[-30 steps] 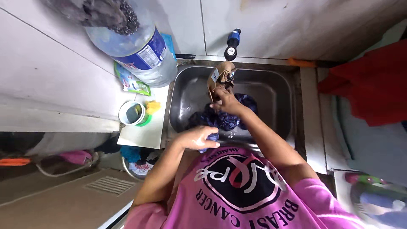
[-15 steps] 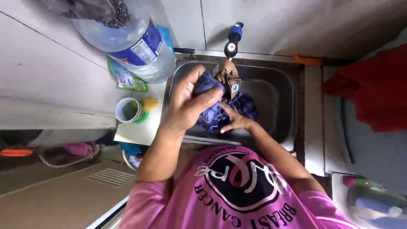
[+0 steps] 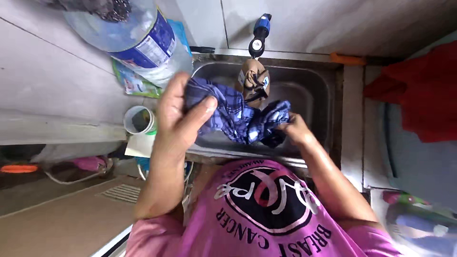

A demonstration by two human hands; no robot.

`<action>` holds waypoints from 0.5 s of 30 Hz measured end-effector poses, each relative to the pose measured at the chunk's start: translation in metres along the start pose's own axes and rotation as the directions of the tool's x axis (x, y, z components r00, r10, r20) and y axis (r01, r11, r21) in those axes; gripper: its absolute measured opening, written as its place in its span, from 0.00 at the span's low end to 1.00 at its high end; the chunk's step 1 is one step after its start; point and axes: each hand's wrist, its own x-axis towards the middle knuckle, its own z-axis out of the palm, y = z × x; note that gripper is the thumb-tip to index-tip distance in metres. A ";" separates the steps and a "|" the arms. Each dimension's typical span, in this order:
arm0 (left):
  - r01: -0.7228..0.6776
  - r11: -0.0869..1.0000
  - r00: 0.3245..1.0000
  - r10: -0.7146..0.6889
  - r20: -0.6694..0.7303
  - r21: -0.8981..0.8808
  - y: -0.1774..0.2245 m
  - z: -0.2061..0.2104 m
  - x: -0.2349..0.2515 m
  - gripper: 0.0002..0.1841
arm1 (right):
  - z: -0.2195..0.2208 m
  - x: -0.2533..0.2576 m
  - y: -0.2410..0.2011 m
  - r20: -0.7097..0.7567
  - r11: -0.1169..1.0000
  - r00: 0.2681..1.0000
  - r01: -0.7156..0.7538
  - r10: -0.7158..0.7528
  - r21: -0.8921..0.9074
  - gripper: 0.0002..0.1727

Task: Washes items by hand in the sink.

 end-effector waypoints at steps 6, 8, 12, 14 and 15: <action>0.526 0.824 0.850 -0.517 -0.101 0.210 -0.126 -0.012 -0.033 0.14 | -0.035 -0.051 -0.086 -0.015 0.910 0.911 0.413 -0.412 0.044 0.19; 0.665 0.693 0.745 -0.642 -0.182 0.279 -0.162 -0.021 -0.046 0.20 | -0.043 -0.065 -0.107 -0.028 0.832 0.837 0.546 -0.546 0.102 0.19; 0.793 0.426 0.560 -0.791 -0.247 0.436 -0.212 -0.039 -0.070 0.22 | -0.058 -0.076 -0.128 -0.058 0.625 0.645 0.756 -0.762 0.195 0.15; 0.758 0.325 0.529 -0.813 -0.242 0.565 -0.210 -0.035 -0.072 0.20 | -0.064 -0.077 -0.127 -0.074 0.576 0.601 0.790 -0.796 0.210 0.15; 0.714 0.317 0.564 -0.789 -0.243 0.625 -0.201 -0.028 -0.070 0.19 | -0.064 -0.077 -0.125 -0.065 0.601 0.617 0.781 -0.784 0.172 0.15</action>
